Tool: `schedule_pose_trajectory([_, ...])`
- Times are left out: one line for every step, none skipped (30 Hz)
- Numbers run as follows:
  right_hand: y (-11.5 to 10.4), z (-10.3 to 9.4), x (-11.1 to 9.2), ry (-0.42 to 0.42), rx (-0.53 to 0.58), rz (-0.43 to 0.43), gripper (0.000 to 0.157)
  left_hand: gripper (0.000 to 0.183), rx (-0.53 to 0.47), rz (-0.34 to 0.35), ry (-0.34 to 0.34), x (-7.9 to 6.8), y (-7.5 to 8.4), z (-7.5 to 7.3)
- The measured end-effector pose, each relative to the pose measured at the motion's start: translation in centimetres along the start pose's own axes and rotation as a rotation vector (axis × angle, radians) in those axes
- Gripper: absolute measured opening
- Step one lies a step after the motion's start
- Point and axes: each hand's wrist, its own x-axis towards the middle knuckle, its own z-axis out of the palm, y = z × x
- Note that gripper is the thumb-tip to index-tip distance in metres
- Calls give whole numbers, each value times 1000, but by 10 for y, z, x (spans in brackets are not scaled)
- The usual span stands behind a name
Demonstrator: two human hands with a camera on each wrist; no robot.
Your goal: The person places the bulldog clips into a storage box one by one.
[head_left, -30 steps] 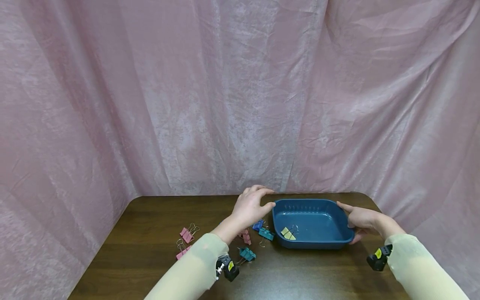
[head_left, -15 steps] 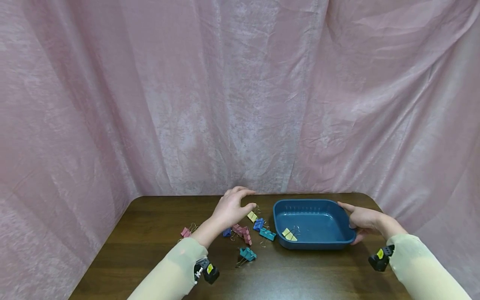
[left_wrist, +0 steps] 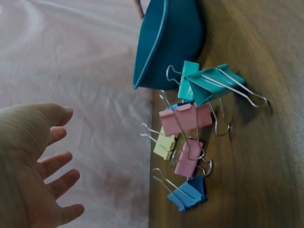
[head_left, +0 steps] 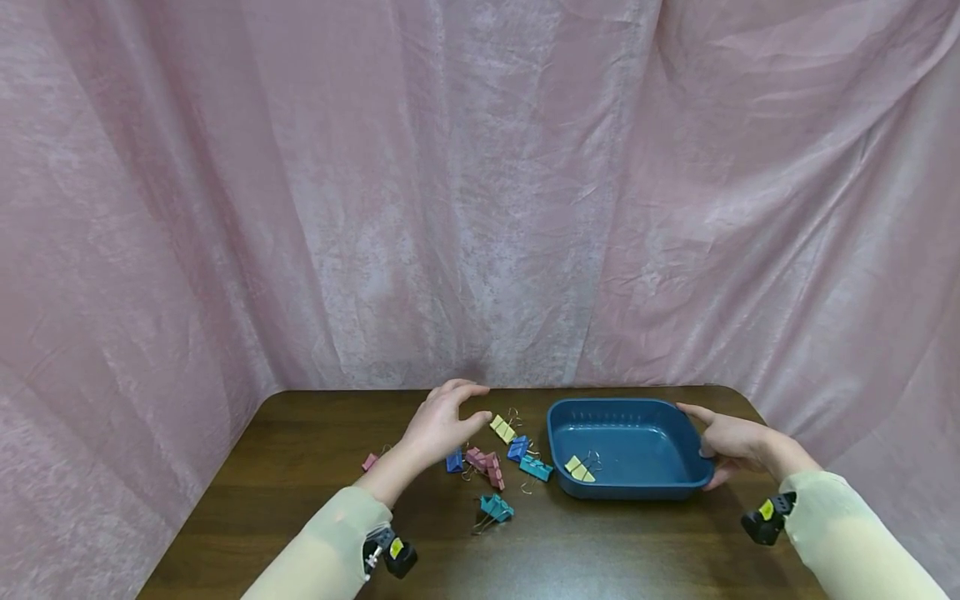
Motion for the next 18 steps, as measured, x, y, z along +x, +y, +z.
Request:
schedule_pose_trajectory([1, 0, 0, -1, 2, -2, 91, 44, -3, 0, 5, -1, -1, -1])
schedule_pose_trajectory([1, 0, 0, 4, 7, -1, 91, 44, -5, 0, 9, -2, -2, -1])
schedule_pose_trajectory([1, -1, 0, 6, 6, -4, 91, 43, -8, 1, 14, -2, -4, -2])
schedule_pose_trajectory([2, -1, 0, 7, 8, -8, 90, 43, -10, 2, 18, -3, -5, -2])
schedule_pose_trajectory([2, -1, 0, 8, 7, -12, 90, 43, -10, 2, 21, -4, -6, -3])
schedule_pose_trajectory([3, -1, 0, 11, 8, -13, 90, 43, -10, 2, 21, -5, -7, -3])
schedule_pose_trajectory([3, -1, 0, 11, 10, -15, 90, 43, -10, 4, 21, -6, -8, -4])
schedule_pose_trajectory([3, -1, 0, 13, 10, -15, 89, 42, -10, 2, 19, -6, -9, -4])
schedule_pose_trajectory([3, -1, 0, 15, 8, -16, 89, 42, -11, 0, 18, -8, -10, -5])
schedule_pose_trajectory([3, -1, 0, 16, 8, -14, 89, 42, -12, -3, 15, -9, -11, -5])
schedule_pose_trajectory([3, -1, 0, 17, 7, -11, 88, 42, -15, -7, 13, -10, -12, -6])
schedule_pose_trajectory([3, -2, 0, 18, 7, -8, 88, 42, -18, -10, 11, -11, -13, -7])
schedule_pose_trajectory([3, -2, 0, 19, 8, -5, 88, 42, -20, -11, 11, -12, -14, -7])
schedule_pose_trajectory([3, -2, 0, 19, 8, -3, 87, 42, -23, -16, 8, -14, -15, -8])
schedule_pose_trajectory([3, -2, 0, 19, 9, -1, 87, 42, -24, -18, 7, -15, -17, -8])
schedule_pose_trajectory([3, -3, 0, 18, 11, 2, 87, 42, -23, -19, 7, -16, -18, -9])
schedule_pose_trajectory([3, -3, 0, 18, 13, 3, 87, 42, -23, -21, 6, -17, -19, -9])
schedule_pose_trajectory([3, -3, 0, 16, 12, 4, 87, 41, -21, -21, 5, -18, -21, -10])
